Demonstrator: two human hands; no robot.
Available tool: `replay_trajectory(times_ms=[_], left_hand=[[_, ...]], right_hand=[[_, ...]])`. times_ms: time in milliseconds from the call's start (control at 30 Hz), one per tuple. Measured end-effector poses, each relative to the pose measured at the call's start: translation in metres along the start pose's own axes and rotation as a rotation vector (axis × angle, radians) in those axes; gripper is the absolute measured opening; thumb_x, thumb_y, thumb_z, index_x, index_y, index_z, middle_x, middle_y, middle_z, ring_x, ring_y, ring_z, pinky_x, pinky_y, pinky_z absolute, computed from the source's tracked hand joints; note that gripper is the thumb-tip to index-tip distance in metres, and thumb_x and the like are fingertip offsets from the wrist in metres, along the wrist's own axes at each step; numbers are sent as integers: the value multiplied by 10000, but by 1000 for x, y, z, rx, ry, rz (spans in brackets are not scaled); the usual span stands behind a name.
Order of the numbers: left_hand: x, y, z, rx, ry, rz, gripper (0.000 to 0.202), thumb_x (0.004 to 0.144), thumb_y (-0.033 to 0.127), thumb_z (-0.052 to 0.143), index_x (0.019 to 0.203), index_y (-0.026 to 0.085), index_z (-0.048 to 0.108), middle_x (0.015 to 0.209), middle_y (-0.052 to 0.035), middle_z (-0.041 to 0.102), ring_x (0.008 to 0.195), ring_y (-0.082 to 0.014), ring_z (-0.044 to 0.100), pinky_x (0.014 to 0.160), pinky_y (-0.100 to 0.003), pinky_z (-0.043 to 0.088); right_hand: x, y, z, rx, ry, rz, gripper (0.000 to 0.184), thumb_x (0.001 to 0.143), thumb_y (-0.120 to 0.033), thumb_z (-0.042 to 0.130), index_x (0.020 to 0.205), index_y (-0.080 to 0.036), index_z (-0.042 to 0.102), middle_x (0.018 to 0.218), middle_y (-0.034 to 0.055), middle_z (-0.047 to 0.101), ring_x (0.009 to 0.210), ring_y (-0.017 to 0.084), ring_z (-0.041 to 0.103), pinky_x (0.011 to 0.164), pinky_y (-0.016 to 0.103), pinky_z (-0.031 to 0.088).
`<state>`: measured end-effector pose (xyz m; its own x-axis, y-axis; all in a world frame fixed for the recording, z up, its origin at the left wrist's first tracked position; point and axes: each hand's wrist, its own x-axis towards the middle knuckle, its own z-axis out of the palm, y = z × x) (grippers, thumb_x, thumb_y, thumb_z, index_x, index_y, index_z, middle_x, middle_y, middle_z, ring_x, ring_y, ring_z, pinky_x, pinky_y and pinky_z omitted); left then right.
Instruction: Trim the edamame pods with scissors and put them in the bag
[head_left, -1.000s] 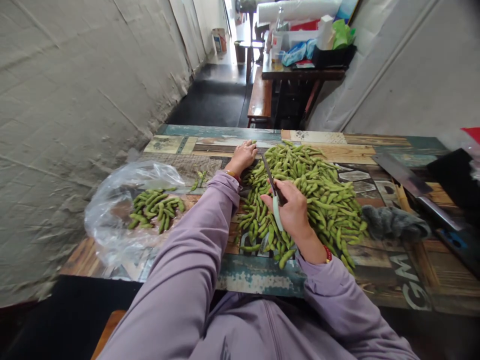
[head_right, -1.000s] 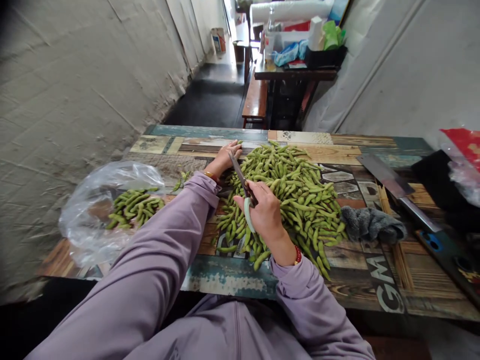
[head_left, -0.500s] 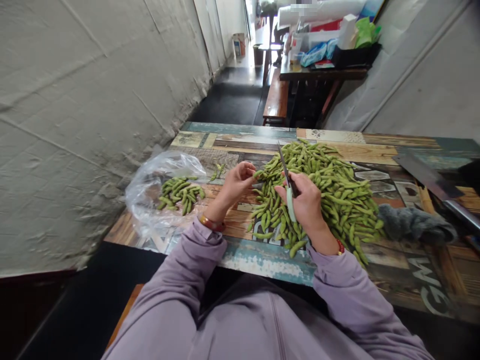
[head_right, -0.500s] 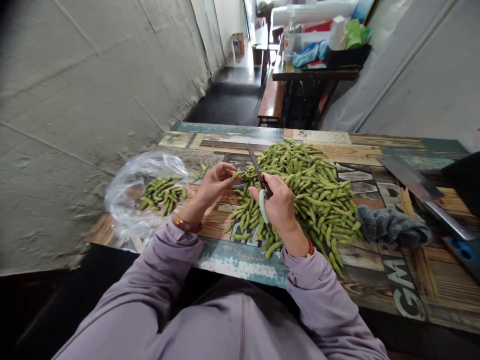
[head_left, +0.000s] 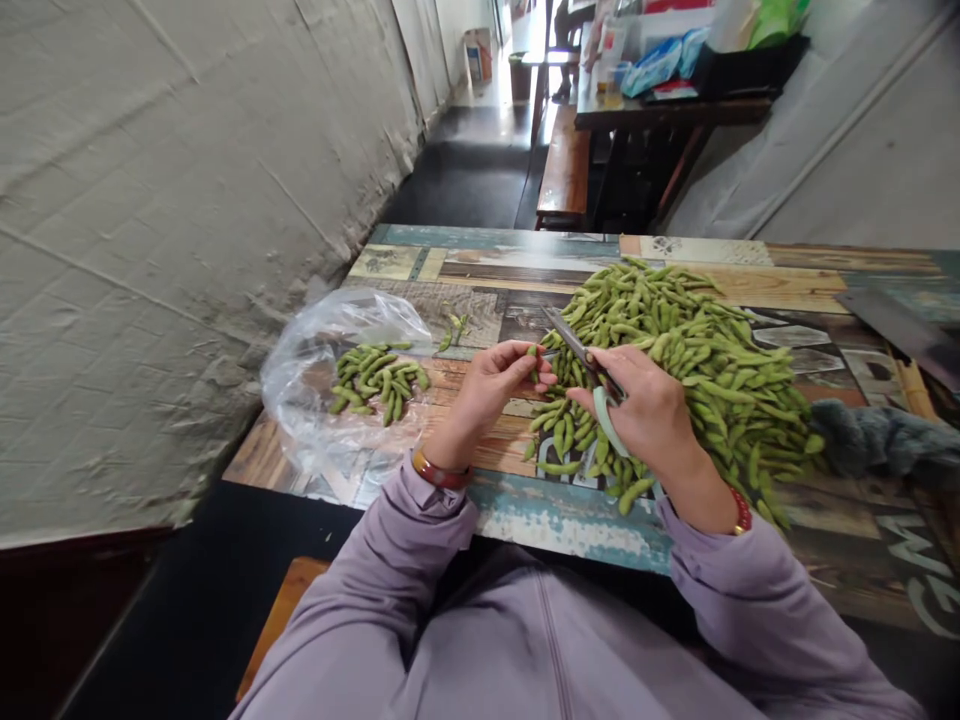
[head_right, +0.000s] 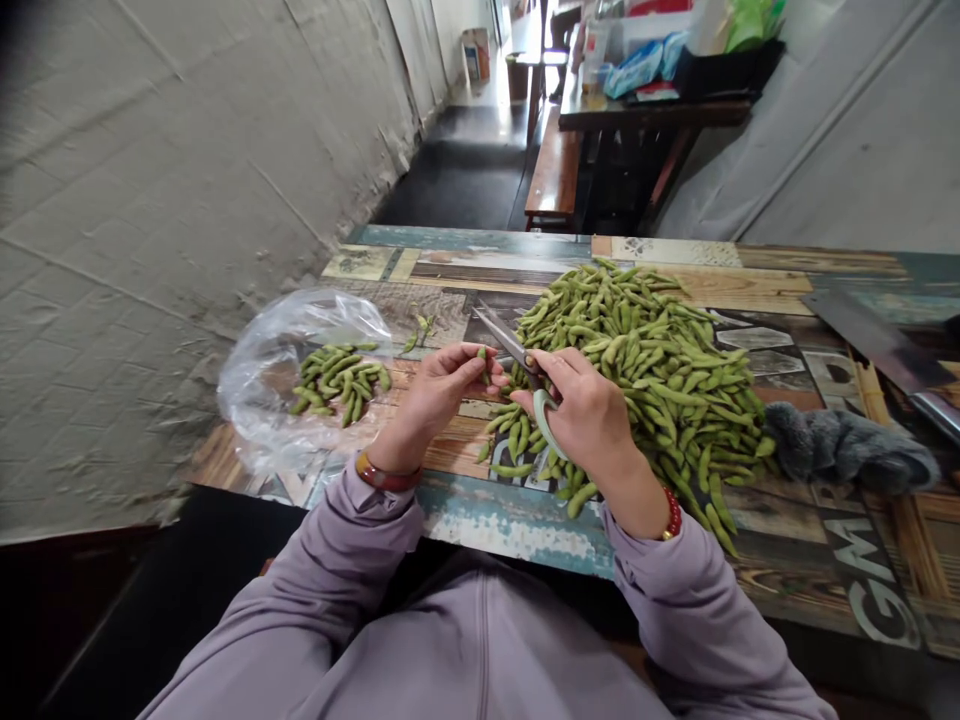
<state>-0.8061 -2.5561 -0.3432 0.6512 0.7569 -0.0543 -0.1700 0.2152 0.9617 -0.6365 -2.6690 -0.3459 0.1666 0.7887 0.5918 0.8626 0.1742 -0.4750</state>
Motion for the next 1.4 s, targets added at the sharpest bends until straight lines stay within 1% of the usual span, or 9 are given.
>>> replay_trajectory(times_ms=[100,200,367,500,600,867,1100,1200,1400], left_hand=[[-3,2,0,-10,-3,38,284,796,391,770,897,140,685,825,-42,688,746,-149,695,718,-283,592],[-3,3,-3,-6,7,85,262,805,381,761,872,137,695,809,-40,690,757,-150,688,729,-273,571],[-4,4,-4,53,-29,179,242,802,374,759,895,153,731,764,-23,676,716,-131,631,702,-256,523],[-7,6,0,116,-44,170,258,798,396,754,880,151,744,734,-15,660,679,-117,594,640,-232,489],[-9,7,3,170,-70,195,278,786,412,760,822,137,747,736,-26,669,679,-117,588,646,-228,474],[-7,4,4,300,-17,224,287,772,419,763,767,132,755,710,-44,678,677,-144,596,653,-250,467],[-7,7,3,289,-2,181,312,750,438,781,744,129,747,682,-36,671,654,-139,582,638,-251,457],[-7,7,2,283,-24,169,323,751,453,777,747,131,747,675,-32,669,654,-135,581,648,-250,460],[-5,3,-2,291,-26,154,321,752,454,779,755,134,748,663,-25,665,634,-124,573,629,-242,458]], right_hand=[[0,-3,-3,-37,-118,16,401,857,-335,705,1238,-224,643,1113,88,696,886,248,693,690,347,572],[0,-5,-5,-48,-193,29,477,834,-320,743,1281,-210,619,1151,91,685,892,236,693,709,335,580],[0,-5,-4,-70,-214,3,482,832,-319,752,1279,-197,620,1123,93,682,926,250,683,775,368,580],[-1,-3,-1,-56,-220,-23,513,823,-327,760,1295,-195,607,1124,103,672,967,267,672,816,390,573],[-2,-2,1,-52,-222,-32,520,829,-341,749,1304,-199,595,1132,110,663,990,277,664,823,398,572],[-2,-1,3,-5,-261,-49,492,842,-329,721,1296,-195,589,1123,120,652,1028,289,644,870,413,554],[-1,0,5,34,-264,-47,407,861,-307,696,1240,-179,619,1061,106,659,810,225,652,693,340,543],[-1,1,5,15,-264,-50,392,861,-306,700,1230,-194,627,1045,93,664,744,201,632,670,325,523],[0,-1,2,-53,-314,-19,422,838,-275,746,1233,-172,638,1029,74,675,667,166,604,639,294,488]])
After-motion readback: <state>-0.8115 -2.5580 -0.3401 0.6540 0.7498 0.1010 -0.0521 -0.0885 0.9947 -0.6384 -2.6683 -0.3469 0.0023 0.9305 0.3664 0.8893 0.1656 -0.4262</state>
